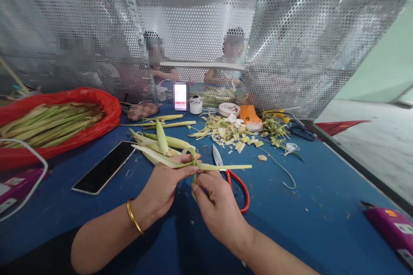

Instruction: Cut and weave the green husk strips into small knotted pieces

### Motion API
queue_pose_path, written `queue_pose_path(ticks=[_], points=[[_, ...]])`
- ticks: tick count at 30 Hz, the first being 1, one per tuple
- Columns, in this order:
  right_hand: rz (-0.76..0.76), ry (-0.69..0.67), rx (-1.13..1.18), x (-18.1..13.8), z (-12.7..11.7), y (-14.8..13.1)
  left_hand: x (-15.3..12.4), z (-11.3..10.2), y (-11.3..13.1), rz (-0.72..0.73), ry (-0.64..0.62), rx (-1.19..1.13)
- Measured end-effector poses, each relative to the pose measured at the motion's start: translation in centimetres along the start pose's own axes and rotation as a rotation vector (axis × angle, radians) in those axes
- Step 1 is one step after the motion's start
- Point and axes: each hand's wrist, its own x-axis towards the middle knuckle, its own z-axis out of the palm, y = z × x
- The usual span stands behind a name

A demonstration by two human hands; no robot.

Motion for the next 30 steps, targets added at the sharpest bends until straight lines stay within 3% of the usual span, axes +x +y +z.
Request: queue_pose_path(ticks=[8, 11, 17, 21, 23, 30], points=[[-0.010, -0.016, 0.034, 0.2, 0.0, -0.2, -0.1, 0.5, 0.5, 0.008, 0.040, 0.013], [0.077, -0.009, 0.113, 0.2, 0.3, -0.2, 0.0, 0.3, 0.6, 0.032, 0.023, 0.013], [0.516, -0.059, 0.818, 0.1, 1.1, -0.4, 0.1, -0.6, 0.7, -0.126, -0.218, 0.023], [0.608, -0.029, 1.037, 0.2, 1.0, -0.4, 0.0, -0.5, 0.6, -0.135, -0.357, -0.006], [0.613, 0.020, 1.064, 0.2, 1.0, -0.4, -0.1, -0.3, 0.4, -0.091, -0.319, -0.007], [0.564, 0.061, 0.896, -0.1, 1.8, -0.8, -0.3, 0.4, -0.5, -0.017, -0.006, -0.083]])
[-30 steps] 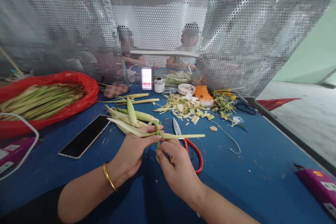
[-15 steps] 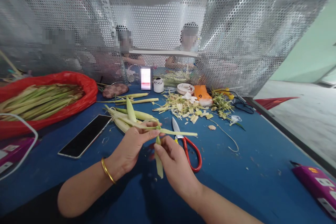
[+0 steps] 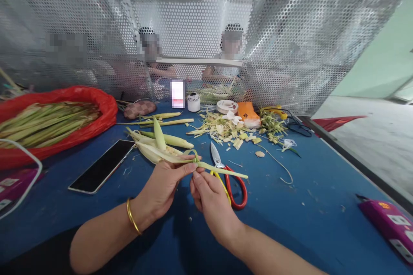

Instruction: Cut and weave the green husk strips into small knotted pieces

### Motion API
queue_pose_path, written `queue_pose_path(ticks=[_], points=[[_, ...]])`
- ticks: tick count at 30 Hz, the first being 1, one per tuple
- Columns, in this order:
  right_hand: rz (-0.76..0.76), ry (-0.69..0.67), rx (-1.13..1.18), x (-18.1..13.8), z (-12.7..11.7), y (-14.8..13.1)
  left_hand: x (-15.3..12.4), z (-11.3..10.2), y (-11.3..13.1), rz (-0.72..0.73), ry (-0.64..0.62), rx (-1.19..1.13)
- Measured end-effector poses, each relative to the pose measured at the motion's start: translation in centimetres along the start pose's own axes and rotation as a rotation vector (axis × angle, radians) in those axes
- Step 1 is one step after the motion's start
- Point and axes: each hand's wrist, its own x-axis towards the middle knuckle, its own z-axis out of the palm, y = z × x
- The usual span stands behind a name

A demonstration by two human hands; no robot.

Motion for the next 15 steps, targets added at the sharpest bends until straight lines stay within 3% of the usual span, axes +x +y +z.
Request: queue_pose_path(ticks=[7, 15], points=[[-0.070, 0.048, -0.204, -0.3, 0.6, 0.6, -0.2, 0.1, 0.2, -0.055, 0.027, -0.043], [-0.052, 0.053, -0.241, -0.8, 0.9, 1.3, -0.1, 0.2, 0.3, -0.076, 0.006, -0.035]])
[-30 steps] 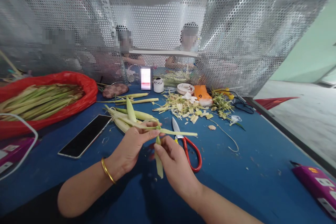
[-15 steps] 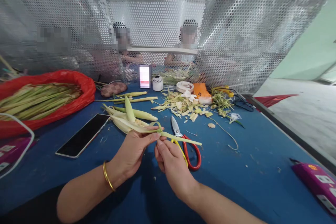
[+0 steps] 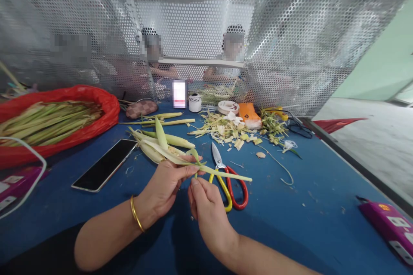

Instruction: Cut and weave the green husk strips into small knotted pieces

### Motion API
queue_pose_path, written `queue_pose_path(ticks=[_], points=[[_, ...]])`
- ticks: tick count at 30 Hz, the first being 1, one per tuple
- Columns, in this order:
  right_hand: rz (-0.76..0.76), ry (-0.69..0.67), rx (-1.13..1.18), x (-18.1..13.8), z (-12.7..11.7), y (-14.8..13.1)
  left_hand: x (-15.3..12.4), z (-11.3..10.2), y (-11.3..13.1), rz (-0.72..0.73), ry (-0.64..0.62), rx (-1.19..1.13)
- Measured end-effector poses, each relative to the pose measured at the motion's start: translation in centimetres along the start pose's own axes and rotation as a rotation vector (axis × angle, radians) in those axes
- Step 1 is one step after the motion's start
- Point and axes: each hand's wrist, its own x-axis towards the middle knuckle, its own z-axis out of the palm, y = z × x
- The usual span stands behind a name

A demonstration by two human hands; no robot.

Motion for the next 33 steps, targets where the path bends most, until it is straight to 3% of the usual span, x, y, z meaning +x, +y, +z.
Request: queue_pose_path(ticks=[3, 5, 7, 9, 12, 14, 18, 20, 24, 33], points=[[-0.030, -0.037, -0.044, -0.1, -0.2, 0.0, 0.2, -0.1, 0.4, -0.029, -0.028, -0.001], [-0.125, -0.092, -0.229, -0.2, -0.7, -0.3, 0.5, -0.4, 0.9, -0.044, -0.034, 0.013], [-0.339, -0.110, -0.552, -0.3, -1.5, -0.9, 0.8, -0.7, 1.4, -0.053, -0.048, 0.039], [-0.627, -0.040, -0.837, -0.3, -2.5, -1.8, 1.0, -1.1, 1.7, -0.043, -0.085, 0.069], [-0.933, 0.189, -1.064, 0.2, -3.8, -3.0, 1.2, -1.5, 1.8, -0.032, -0.142, 0.098], [-0.898, 0.309, -1.147, 0.7, -4.4, -3.5, 1.1, -1.5, 1.7, -0.055, -0.170, 0.114], [-0.481, 0.082, -1.032, 1.6, -4.7, -3.3, 0.8, -1.3, 1.6, -0.059, -0.215, 0.194], [-0.403, 0.034, -0.971, 1.6, -4.5, -3.0, 0.7, -1.2, 1.4, -0.018, -0.229, 0.257], [-0.499, 0.072, -0.973, 1.3, -4.3, -2.8, 0.7, -1.0, 0.9, 0.026, -0.227, 0.337], [-0.726, 0.016, -1.077, 0.5, -4.0, -3.3, 0.7, -1.0, 0.4, -0.043, -0.139, 0.295]])
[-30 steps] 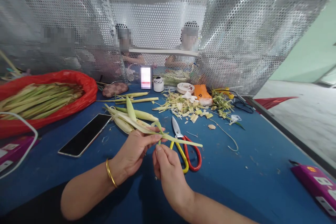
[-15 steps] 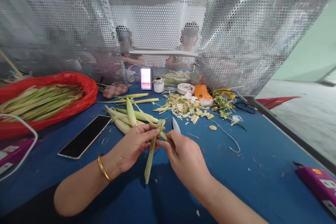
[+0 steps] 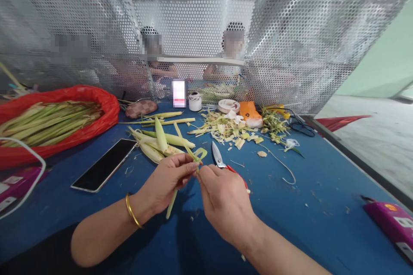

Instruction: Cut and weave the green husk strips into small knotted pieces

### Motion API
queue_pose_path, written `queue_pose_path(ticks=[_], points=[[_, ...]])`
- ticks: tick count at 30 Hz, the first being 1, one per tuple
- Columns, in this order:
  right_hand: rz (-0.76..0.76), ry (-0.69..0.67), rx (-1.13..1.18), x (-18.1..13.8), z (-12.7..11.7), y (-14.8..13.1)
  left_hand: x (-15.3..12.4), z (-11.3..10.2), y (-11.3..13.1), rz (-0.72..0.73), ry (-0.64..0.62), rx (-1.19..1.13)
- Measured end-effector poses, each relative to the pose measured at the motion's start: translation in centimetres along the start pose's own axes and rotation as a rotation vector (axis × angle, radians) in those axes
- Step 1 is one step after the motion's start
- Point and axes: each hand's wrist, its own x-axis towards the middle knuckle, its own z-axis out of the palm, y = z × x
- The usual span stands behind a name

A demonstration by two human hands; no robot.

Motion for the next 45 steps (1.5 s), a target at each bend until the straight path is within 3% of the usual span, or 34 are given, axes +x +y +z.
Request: queue_pose_path(ticks=[2, 4, 9, 11, 14, 20, 24, 34, 45], points=[[0.028, -0.003, 0.029, 0.1, 0.0, 0.1, 0.1, -0.2, 0.1, 0.000, -0.004, 0.002], [0.163, -0.004, 0.162, 0.5, 0.1, 0.5, 0.2, -0.4, 0.5, -0.007, -0.043, 0.014], [0.625, -0.001, 0.869, 1.4, 0.5, 2.0, 0.1, -0.9, 1.2, -0.129, -0.245, 0.000], [0.737, 0.006, 1.126, 1.5, 0.7, 2.1, -0.1, -0.8, 1.2, -0.164, -0.296, -0.002], [0.830, 0.074, 1.296, 1.4, 0.9, 1.5, -0.3, -0.6, 0.9, -0.172, -0.293, 0.034], [0.812, 0.128, 1.239, 1.2, 1.3, 0.6, -0.5, -0.1, 0.2, -0.176, -0.238, 0.100], [0.759, 0.162, 1.197, 1.0, 1.5, 0.8, -0.6, 0.1, 0.1, -0.184, -0.239, 0.093], [0.797, 0.134, 1.168, 0.9, 1.6, 1.4, -0.9, 0.5, 0.5, -0.213, -0.269, 0.126], [0.785, 0.194, 1.199, 0.8, 2.0, 1.6, -0.9, 0.3, 0.4, -0.216, -0.282, 0.144]])
